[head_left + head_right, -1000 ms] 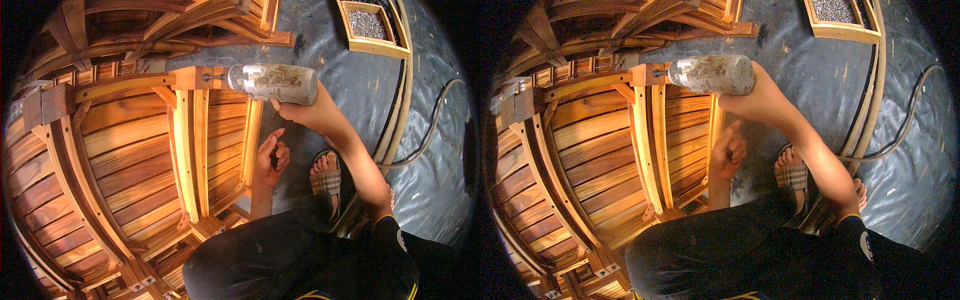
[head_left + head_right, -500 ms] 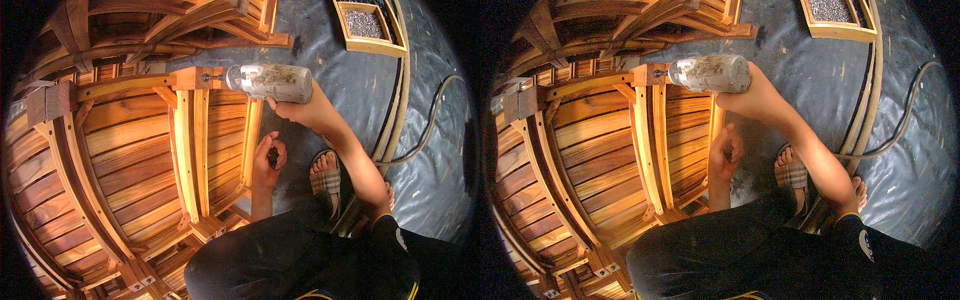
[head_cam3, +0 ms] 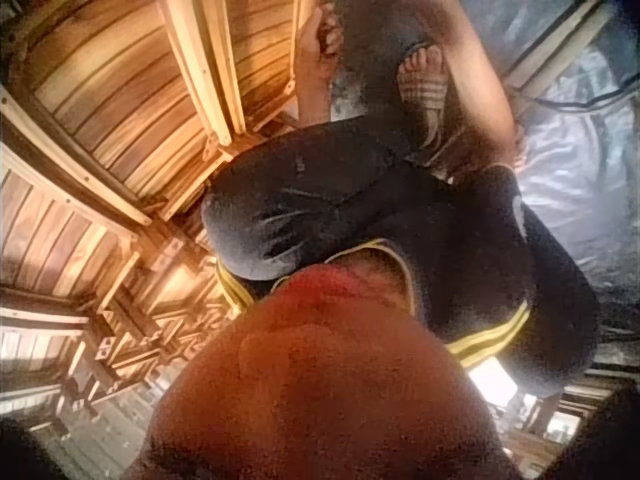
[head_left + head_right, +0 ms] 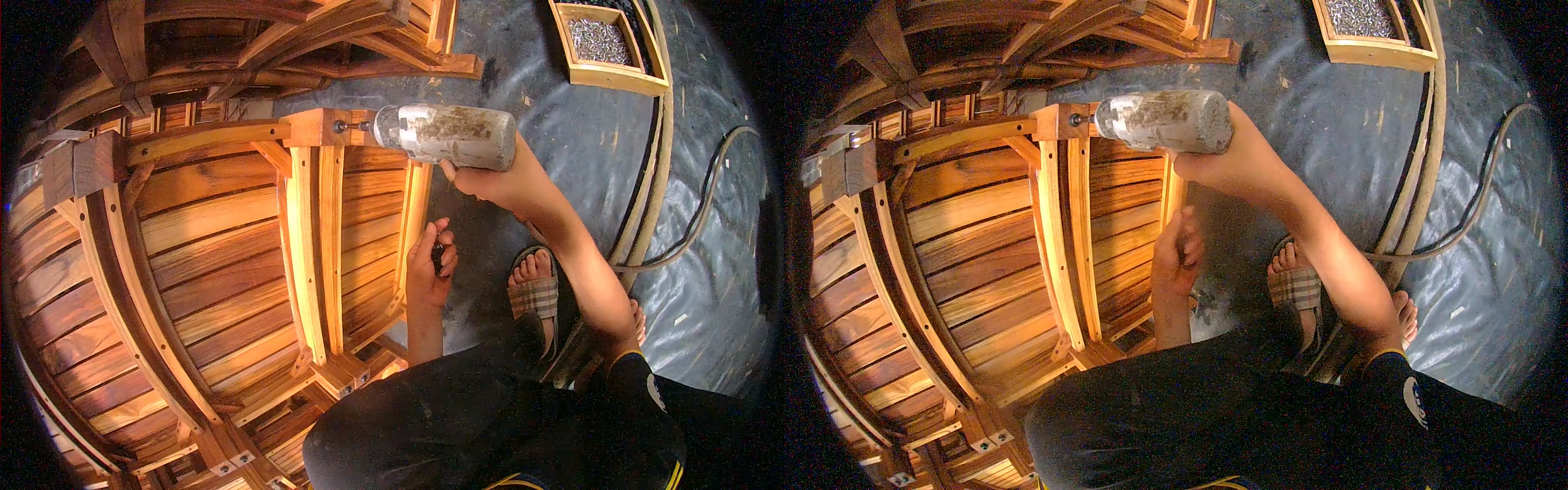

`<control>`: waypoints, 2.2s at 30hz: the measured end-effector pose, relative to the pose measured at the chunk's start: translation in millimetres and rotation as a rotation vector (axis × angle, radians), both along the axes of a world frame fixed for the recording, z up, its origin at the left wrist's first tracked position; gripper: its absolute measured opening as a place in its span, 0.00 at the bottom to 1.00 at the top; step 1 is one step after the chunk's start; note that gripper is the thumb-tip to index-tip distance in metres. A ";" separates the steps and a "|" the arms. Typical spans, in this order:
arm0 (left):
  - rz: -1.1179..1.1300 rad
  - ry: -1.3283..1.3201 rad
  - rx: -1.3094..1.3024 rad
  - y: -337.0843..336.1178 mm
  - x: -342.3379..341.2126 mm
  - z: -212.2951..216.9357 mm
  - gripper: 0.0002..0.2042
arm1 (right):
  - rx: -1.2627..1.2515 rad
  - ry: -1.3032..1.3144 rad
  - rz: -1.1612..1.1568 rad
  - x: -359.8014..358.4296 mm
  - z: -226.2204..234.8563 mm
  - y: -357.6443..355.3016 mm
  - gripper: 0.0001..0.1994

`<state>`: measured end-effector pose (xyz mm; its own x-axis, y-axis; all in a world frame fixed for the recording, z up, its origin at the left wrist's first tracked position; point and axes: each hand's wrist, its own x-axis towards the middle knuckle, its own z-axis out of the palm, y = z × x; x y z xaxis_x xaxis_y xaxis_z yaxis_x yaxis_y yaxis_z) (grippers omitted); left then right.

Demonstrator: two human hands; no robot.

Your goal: Secure bolts into wooden chair frames using a pneumatic impact driver.

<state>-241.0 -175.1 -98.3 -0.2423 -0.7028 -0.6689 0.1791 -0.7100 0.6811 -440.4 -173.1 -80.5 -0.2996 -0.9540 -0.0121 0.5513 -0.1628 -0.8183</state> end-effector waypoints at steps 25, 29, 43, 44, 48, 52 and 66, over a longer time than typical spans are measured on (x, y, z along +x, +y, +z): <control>-0.107 0.087 -0.494 -55.5 -58.7 93.3 0.14 | 0.057 0.056 0.061 12.1 -14.3 84.8 0.19; -0.078 0.170 -0.482 -41.6 -73.5 97.9 0.14 | 0.006 0.297 -0.033 11.0 -26.2 86.3 0.20; 0.181 0.368 0.024 -38.0 -65.1 42.7 0.11 | 0.025 0.148 -0.083 -1.9 -19.3 97.2 0.17; 0.142 0.378 -0.018 -42.2 -61.0 42.3 0.11 | 0.026 0.089 -0.072 0.2 -15.7 96.1 0.17; 0.038 0.364 -0.213 -43.3 -55.0 36.2 0.14 | 0.036 0.307 -0.056 -2.5 -31.9 97.2 0.16; 0.008 0.336 -0.123 -45.9 -49.3 30.7 0.19 | -0.038 0.471 -0.070 -0.9 -32.8 94.9 0.17; -0.157 0.531 -0.167 -56.5 -56.3 55.9 0.18 | -0.076 0.368 -0.065 -9.1 -25.4 97.0 0.16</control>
<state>-297.3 -231.6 -42.4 -0.6247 -0.7167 -0.3102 0.4282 -0.6465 0.6314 -449.5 -76.1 -105.9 -0.3311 -0.9267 0.1778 0.2096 -0.2560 -0.9437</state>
